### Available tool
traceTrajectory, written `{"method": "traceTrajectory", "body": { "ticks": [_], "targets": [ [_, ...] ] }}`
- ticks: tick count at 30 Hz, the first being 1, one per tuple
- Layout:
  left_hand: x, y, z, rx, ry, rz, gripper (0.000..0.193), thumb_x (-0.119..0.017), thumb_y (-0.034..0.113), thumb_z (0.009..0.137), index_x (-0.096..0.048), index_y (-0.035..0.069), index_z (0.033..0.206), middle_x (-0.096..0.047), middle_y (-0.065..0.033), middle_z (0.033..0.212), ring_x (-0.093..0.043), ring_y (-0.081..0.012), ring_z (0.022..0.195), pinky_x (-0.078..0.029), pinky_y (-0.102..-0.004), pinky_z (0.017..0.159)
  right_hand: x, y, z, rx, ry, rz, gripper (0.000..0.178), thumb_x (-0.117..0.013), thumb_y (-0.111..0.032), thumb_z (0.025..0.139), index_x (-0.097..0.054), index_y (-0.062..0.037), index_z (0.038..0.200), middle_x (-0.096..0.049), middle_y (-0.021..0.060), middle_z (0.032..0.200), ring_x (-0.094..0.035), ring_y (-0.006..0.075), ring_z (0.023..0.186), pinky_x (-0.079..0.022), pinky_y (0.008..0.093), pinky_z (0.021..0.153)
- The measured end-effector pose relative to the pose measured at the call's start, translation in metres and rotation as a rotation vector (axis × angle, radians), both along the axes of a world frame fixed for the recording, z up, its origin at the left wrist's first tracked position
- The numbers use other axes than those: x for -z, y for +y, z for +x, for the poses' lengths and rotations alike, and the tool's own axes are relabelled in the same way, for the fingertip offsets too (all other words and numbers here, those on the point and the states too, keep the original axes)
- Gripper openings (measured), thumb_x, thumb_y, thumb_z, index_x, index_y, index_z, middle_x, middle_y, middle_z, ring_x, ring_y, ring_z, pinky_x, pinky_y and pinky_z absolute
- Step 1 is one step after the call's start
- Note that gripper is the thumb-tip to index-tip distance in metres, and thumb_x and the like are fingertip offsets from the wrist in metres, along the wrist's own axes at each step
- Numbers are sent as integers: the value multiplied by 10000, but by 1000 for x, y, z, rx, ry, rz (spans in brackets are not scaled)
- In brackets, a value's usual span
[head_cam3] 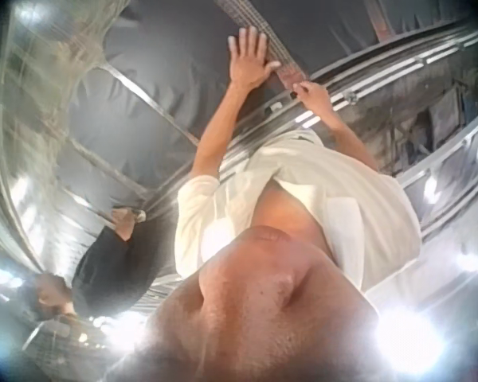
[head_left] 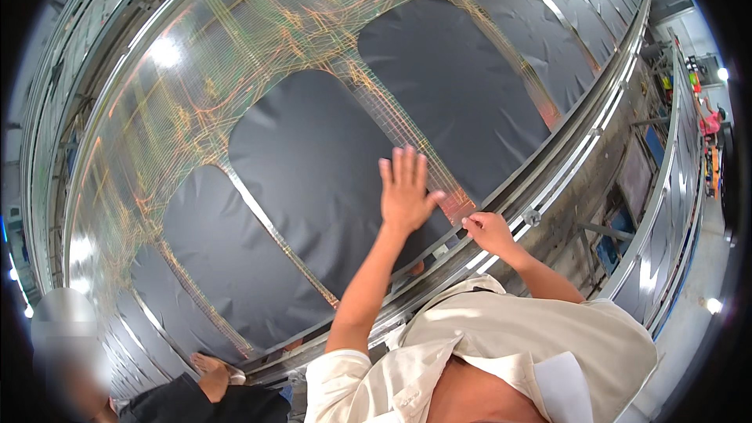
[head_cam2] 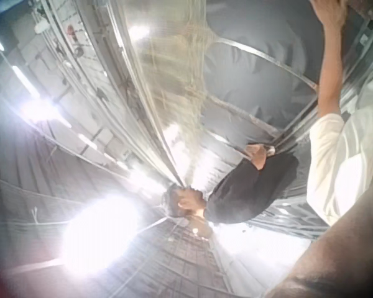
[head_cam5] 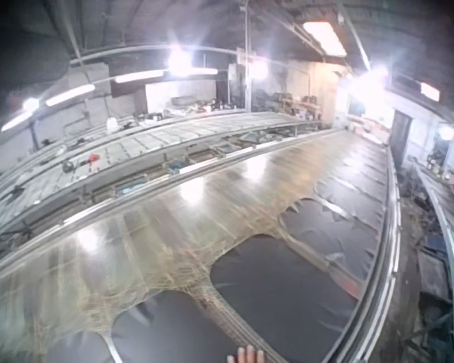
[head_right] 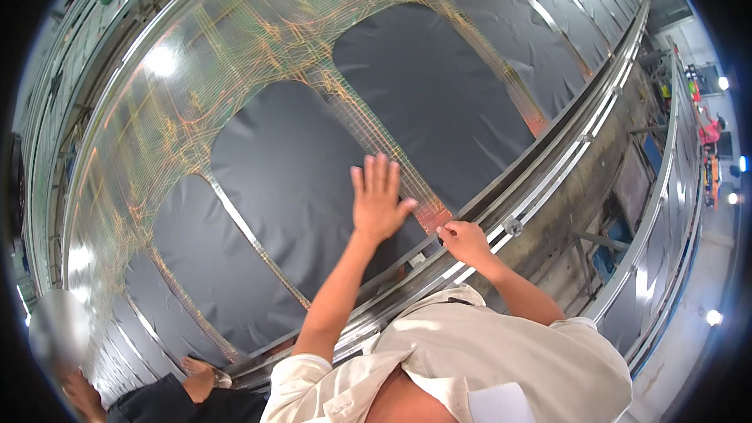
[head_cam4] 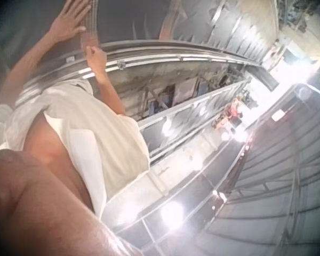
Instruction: The person places black fabric pieces onto a drying rack, then moves to a workbench to handle wooden screen printing frames. They apply yellow tape to the edges of a purple screen frame and place it on a stand.
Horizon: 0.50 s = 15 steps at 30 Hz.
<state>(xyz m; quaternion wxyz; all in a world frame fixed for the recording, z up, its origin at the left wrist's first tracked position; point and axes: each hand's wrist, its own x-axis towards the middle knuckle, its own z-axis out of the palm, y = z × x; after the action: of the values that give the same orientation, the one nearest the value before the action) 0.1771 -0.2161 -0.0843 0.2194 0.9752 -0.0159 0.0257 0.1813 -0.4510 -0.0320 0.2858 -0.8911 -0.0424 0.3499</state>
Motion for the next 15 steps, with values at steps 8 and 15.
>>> {"method": "traceTrajectory", "body": {
  "ticks": [8,15],
  "targets": [
    [9,75,-51,-331,-59,212,733,-557,526,919,-430,65,1476,-328,-174,1580,-247,-370,1479,-130,-621,1178,18,-19,-20,-124,-91,189,208,-653,-202,941,-697,0,954,-703,78,729,-631,130,628,-491,297,595],
    [-9,-71,-110,-47,57,-64,879,-490,634,902,-326,44,1533,-210,-218,1621,-120,-458,1501,-87,-612,1202,28,-14,-15,-47,-134,373,177,-631,-159,959,-699,4,958,-691,45,733,-635,83,662,-506,246,612]
  ]
}}
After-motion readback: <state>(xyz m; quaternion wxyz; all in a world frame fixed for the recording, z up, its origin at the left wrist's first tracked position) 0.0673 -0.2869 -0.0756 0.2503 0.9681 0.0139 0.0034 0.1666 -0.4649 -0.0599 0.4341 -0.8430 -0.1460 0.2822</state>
